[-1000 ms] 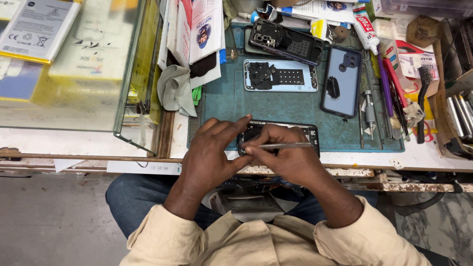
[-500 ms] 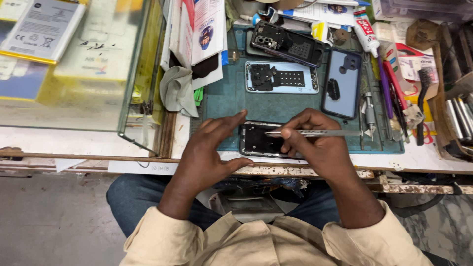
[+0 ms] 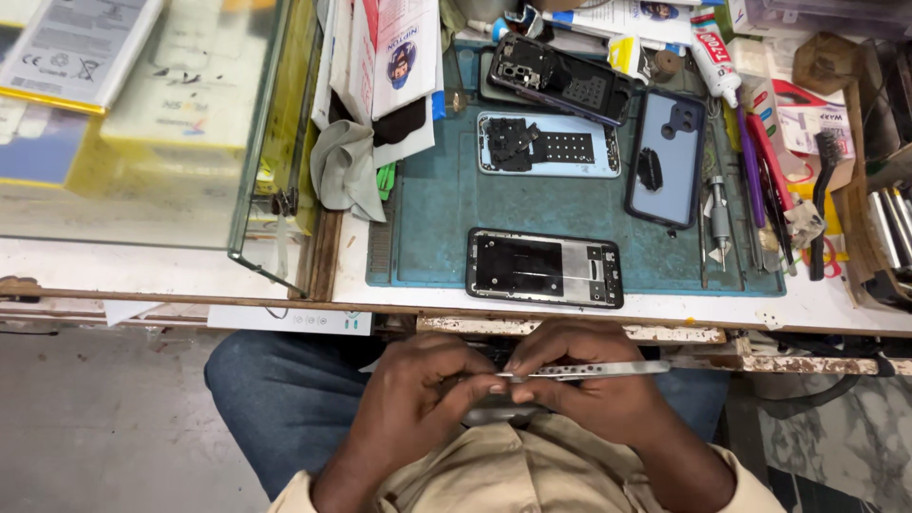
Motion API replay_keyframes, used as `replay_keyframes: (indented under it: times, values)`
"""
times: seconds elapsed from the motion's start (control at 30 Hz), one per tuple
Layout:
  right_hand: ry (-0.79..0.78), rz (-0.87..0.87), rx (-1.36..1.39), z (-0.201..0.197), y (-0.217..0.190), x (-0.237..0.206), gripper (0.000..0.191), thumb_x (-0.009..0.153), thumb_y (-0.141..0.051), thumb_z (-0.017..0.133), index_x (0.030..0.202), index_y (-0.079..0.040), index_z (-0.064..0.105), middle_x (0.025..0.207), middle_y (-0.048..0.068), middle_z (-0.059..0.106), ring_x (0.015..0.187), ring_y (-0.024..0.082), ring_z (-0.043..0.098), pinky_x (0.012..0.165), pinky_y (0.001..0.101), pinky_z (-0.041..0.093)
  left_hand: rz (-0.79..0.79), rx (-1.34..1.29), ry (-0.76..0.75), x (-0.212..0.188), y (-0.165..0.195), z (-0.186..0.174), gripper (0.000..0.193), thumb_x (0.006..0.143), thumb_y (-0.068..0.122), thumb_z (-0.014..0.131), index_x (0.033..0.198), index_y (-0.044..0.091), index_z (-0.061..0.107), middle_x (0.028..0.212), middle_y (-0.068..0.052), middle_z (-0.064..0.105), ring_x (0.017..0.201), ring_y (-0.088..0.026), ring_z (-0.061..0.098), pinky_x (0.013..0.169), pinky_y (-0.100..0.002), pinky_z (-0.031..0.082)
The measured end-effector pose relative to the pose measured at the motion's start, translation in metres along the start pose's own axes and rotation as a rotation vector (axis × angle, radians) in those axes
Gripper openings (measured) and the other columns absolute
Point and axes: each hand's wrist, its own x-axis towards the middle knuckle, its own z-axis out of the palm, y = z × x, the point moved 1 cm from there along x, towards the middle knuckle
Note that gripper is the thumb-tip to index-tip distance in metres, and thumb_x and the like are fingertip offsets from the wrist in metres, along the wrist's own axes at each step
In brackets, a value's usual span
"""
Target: The person disassembles a smartphone, removes internal components, cleans the chassis with a brush, and reassembles parts. They handle the phone body, a battery, and small internal pieces using a metal tool and a purple brush on a cluttered workbench.
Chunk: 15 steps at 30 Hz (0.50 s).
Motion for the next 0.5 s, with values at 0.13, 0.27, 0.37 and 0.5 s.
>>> replay_keyframes:
  times: [0.13,0.27,0.37,0.5]
  values:
    - [0.011,0.273,0.267,-0.002,0.018,-0.013,0.014,0.084,0.004,0.079,0.097,0.003,0.075,0.091,0.016,0.078,0.081,0.023,0.079,0.069,0.0343,0.066,0.055,0.027,0.017,-0.003,-0.008,0.006,0.018,0.092,0.018,0.071,0.081,0.004,0.069,0.071,-0.009,0.065,0.067,-0.028,0.064,0.063,-0.04,0.048]
    - [0.336,0.231,0.12,-0.019,0.021,0.005,0.013,0.087,0.005,0.075,0.1,0.002,0.071,0.094,0.016,0.078,0.085,0.022,0.081,0.075,0.0343,0.067,-0.01,0.143,0.088,0.001,-0.01,-0.006,0.03,0.093,0.021,0.072,0.073,0.002,0.062,0.065,-0.009,0.056,0.06,-0.027,0.057,0.058,-0.041,0.043]
    - [0.348,0.263,0.13,-0.023,0.019,0.036,0.021,0.088,0.001,0.072,0.109,0.002,0.069,0.105,0.014,0.077,0.097,0.017,0.078,0.083,0.0322,0.063,-0.023,0.432,0.124,0.019,-0.01,-0.021,0.041,0.083,0.04,0.083,0.071,0.005,0.065,0.067,-0.008,0.059,0.065,-0.027,0.057,0.06,-0.042,0.044]
    - [0.223,0.219,-0.015,-0.014,0.011,0.066,0.016,0.093,-0.003,0.075,0.106,0.003,0.07,0.104,0.013,0.078,0.096,0.014,0.075,0.081,0.0273,0.064,0.219,0.652,0.186,0.052,-0.01,-0.034,0.072,0.063,0.053,0.086,0.114,0.004,0.074,0.104,-0.009,0.067,0.094,-0.03,0.058,0.076,-0.044,0.047]
